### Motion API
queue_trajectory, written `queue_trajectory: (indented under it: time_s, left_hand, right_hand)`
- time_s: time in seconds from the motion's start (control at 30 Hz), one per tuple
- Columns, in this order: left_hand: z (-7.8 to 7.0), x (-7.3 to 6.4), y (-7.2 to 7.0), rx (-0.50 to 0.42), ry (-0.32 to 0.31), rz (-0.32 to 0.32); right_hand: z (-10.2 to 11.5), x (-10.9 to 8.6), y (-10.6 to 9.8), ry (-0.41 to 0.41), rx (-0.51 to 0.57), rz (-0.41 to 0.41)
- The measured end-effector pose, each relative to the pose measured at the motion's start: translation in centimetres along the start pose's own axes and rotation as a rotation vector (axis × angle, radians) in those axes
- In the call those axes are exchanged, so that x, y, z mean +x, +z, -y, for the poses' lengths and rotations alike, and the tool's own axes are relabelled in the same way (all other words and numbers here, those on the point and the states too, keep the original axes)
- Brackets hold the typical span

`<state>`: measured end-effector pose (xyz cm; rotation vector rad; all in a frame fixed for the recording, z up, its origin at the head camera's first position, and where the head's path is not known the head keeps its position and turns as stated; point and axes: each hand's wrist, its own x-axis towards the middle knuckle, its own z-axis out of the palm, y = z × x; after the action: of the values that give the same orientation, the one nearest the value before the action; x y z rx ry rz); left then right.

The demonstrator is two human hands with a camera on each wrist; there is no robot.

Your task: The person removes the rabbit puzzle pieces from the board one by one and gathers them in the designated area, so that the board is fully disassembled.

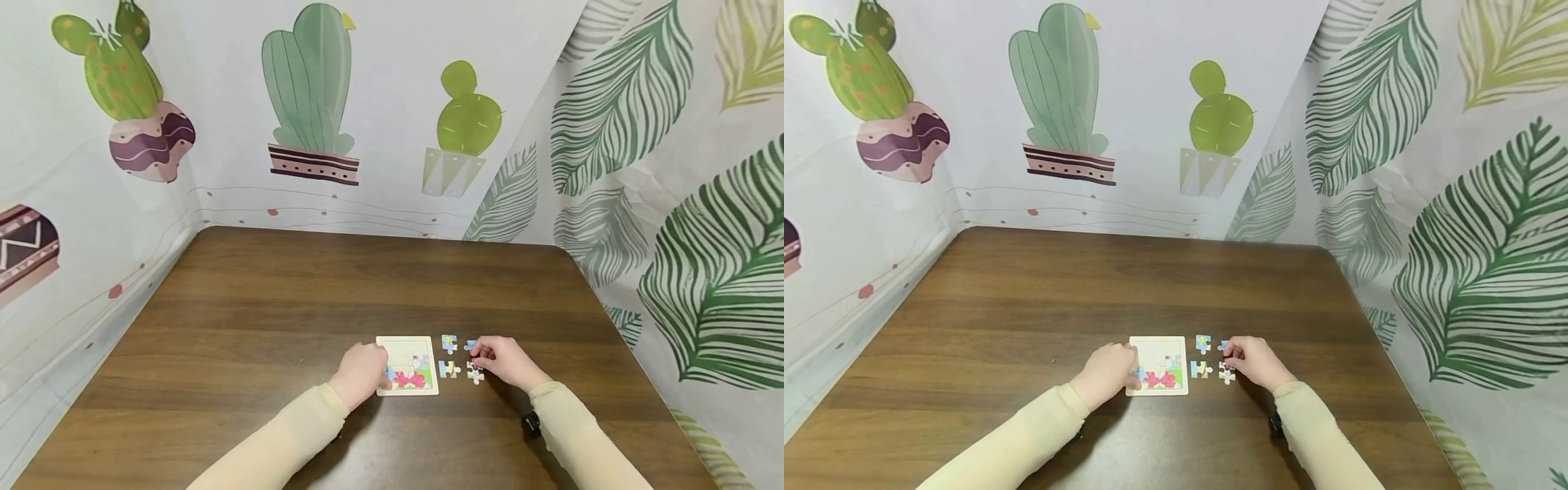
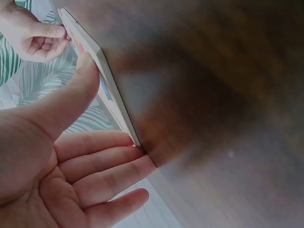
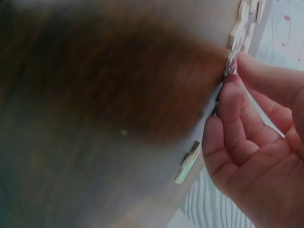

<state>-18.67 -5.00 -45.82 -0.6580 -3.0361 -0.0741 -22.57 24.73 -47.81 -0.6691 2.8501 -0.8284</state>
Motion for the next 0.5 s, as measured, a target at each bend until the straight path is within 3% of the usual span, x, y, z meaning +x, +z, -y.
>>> queue_trajectory:
  time_s: [0.27,0.5]
  left_hand:
    - [-0.1,-0.2,-0.2,-0.012,0.001,0.002]
    - [0.0,0.0,-0.1,-0.031,-0.005,0.011]
  right_hand:
    - [1.0,0.2,0.4,-0.026,0.022,-0.020]
    - [2.8,1.1,1.4,-0.001,0.032,-0.014]
